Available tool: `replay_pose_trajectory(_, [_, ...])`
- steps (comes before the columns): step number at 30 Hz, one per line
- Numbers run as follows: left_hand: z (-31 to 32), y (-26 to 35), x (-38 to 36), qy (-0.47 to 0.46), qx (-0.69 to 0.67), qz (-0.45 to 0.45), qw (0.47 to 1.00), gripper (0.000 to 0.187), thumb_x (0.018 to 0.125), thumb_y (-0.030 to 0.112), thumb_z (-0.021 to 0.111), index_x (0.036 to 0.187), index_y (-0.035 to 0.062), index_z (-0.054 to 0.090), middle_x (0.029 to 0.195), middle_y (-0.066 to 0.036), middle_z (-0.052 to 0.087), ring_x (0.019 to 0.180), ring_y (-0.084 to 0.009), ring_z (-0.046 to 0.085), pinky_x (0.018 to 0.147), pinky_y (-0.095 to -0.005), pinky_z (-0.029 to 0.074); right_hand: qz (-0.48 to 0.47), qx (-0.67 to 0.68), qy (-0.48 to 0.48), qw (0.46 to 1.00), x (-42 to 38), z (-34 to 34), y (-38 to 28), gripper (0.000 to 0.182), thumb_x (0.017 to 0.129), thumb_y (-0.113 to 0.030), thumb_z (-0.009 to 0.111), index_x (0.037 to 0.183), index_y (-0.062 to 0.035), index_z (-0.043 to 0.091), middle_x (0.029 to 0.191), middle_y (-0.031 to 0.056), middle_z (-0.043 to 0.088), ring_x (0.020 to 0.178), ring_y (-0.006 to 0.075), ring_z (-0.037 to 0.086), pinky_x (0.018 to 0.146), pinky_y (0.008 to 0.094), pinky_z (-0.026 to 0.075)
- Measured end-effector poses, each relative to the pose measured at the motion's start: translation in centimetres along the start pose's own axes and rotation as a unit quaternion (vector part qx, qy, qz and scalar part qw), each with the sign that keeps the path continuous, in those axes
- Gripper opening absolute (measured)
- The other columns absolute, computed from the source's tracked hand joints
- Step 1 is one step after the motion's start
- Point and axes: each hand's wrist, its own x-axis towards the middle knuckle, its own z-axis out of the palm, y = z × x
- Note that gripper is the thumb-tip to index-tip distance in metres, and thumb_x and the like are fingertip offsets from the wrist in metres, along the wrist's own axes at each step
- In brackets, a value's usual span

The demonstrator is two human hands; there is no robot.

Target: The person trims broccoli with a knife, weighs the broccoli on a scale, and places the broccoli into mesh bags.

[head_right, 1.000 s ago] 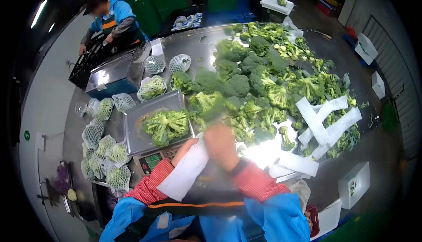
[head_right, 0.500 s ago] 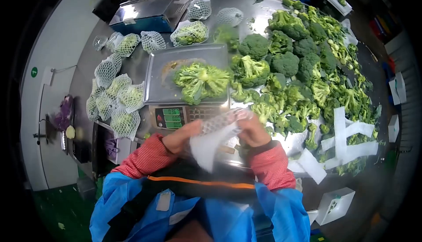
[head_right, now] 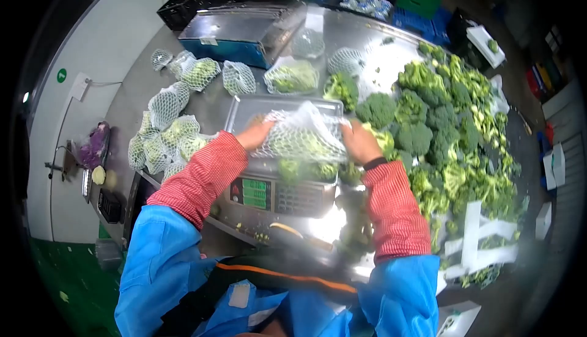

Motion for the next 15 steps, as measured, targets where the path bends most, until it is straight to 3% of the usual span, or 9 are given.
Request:
replay_pose_trajectory(2, [2.2, -4.4, 2.4, -0.056, -0.213, -0.040, 0.975, 0.045, 0.102, 0.037, 0.038, 0.130, 0.0054, 0.054, 0.115, -0.013, 0.066, 0.103, -0.0239, 0.065, 0.092, -0.0368, 0.050, -0.024, 0.063, -0.058, 0.996, 0.6, 1.6, 2.2, 0.064, 0.097, -0.051, 0.034, 0.107, 0.0057, 0.063, 0.105, 0.0322, 0.063, 0.101, 0.0469, 0.060, 0.091, 0.0455, 0.045])
replay_pose_trajectory(3, [2.7, -4.0, 1.9, -0.062, -0.274, -0.067, 0.957, 0.046, 0.103, 0.038, 0.037, 0.131, 0.0055, 0.054, 0.116, -0.011, 0.066, 0.104, -0.0220, 0.065, 0.093, -0.0359, 0.050, 0.033, 0.113, -0.094, 0.989, 0.5, 2.0, 2.6, 0.066, 0.097, -0.052, 0.035, 0.112, 0.0079, 0.060, 0.104, 0.0291, 0.065, 0.101, 0.0414, 0.061, 0.093, 0.0414, 0.044])
replay_pose_trajectory(4, [3.1, -3.5, 1.4, -0.064, -0.334, -0.094, 0.936, 0.048, 0.103, 0.040, 0.036, 0.132, 0.0056, 0.053, 0.118, -0.010, 0.066, 0.104, -0.0201, 0.065, 0.093, -0.0349, 0.051, -0.014, 0.168, -0.082, 0.982, 0.1, 2.7, 3.5, 0.064, 0.098, -0.049, 0.037, 0.113, 0.0093, 0.059, 0.104, 0.0259, 0.066, 0.101, 0.0348, 0.062, 0.093, 0.0386, 0.043])
replay_pose_trajectory(6, [2.6, 2.2, -3.1, -0.043, -0.381, -0.134, 0.914, 0.049, 0.103, 0.041, 0.035, 0.133, 0.0051, 0.053, 0.118, -0.008, 0.066, 0.104, -0.0184, 0.065, 0.093, -0.0337, 0.051, 0.042, 0.289, -0.076, 0.953, -1.8, 2.7, 2.5, 0.053, 0.099, -0.039, 0.041, 0.110, 0.0083, 0.061, 0.102, 0.0144, 0.067, 0.089, 0.0216, 0.058, 0.083, 0.0342, 0.047])
replay_pose_trajectory(8, [3.4, 2.5, -4.5, -0.064, -0.449, -0.114, 0.884, 0.049, 0.103, 0.041, 0.036, 0.133, 0.0046, 0.052, 0.119, -0.008, 0.065, 0.104, -0.0178, 0.065, 0.093, -0.0337, 0.051, 0.114, 0.317, -0.084, 0.938, -3.1, 3.0, 2.8, 0.048, 0.099, -0.037, 0.041, 0.107, 0.0056, 0.063, 0.095, 0.0091, 0.067, 0.083, 0.0179, 0.058, 0.077, 0.0322, 0.047])
replay_pose_trajectory(9, [3.9, 2.0, -4.8, -0.086, -0.488, -0.089, 0.864, 0.049, 0.103, 0.040, 0.036, 0.132, 0.0044, 0.052, 0.119, -0.009, 0.065, 0.105, -0.0178, 0.065, 0.093, -0.0340, 0.052, 0.031, 0.258, -0.026, 0.965, -3.3, 5.1, 5.5, 0.046, 0.099, -0.034, 0.040, 0.103, 0.0058, 0.063, 0.091, 0.0096, 0.067, 0.079, 0.0172, 0.058, 0.074, 0.0312, 0.046])
replay_pose_trajectory(11, [4.0, 3.0, -7.3, -0.096, -0.553, -0.056, 0.825, 0.048, 0.103, 0.039, 0.037, 0.132, 0.0033, 0.052, 0.122, -0.010, 0.064, 0.108, -0.0199, 0.064, 0.094, -0.0356, 0.051, 0.087, 0.320, -0.012, 0.943, -7.6, 2.6, 1.7, 0.043, 0.099, -0.029, 0.039, 0.095, 0.0063, 0.063, 0.086, 0.0097, 0.067, 0.078, 0.0171, 0.057, 0.075, 0.0319, 0.045])
replay_pose_trajectory(12, [4.2, 3.1, -8.5, -0.102, -0.586, -0.043, 0.803, 0.048, 0.103, 0.039, 0.038, 0.132, 0.0028, 0.052, 0.123, -0.011, 0.063, 0.109, -0.0210, 0.063, 0.095, -0.0364, 0.051, 0.038, 0.313, 0.046, 0.948, -9.5, 2.4, 0.4, 0.046, 0.100, -0.033, 0.039, 0.097, 0.0055, 0.064, 0.078, 0.0204, 0.062, 0.072, 0.0254, 0.055, 0.068, 0.0380, 0.044])
replay_pose_trajectory(15, [6.0, 0.9, -9.7, -0.213, -0.709, -0.068, 0.669, 0.053, 0.103, 0.042, 0.038, 0.134, 0.0000, 0.049, 0.126, -0.014, 0.061, 0.114, -0.0271, 0.060, 0.099, -0.0414, 0.048, -0.051, 0.318, 0.055, 0.945, -15.6, 1.7, -3.5, 0.037, 0.098, -0.019, 0.037, 0.105, 0.0016, 0.067, 0.091, 0.0175, 0.067, 0.083, 0.0294, 0.062, 0.075, 0.0377, 0.048])
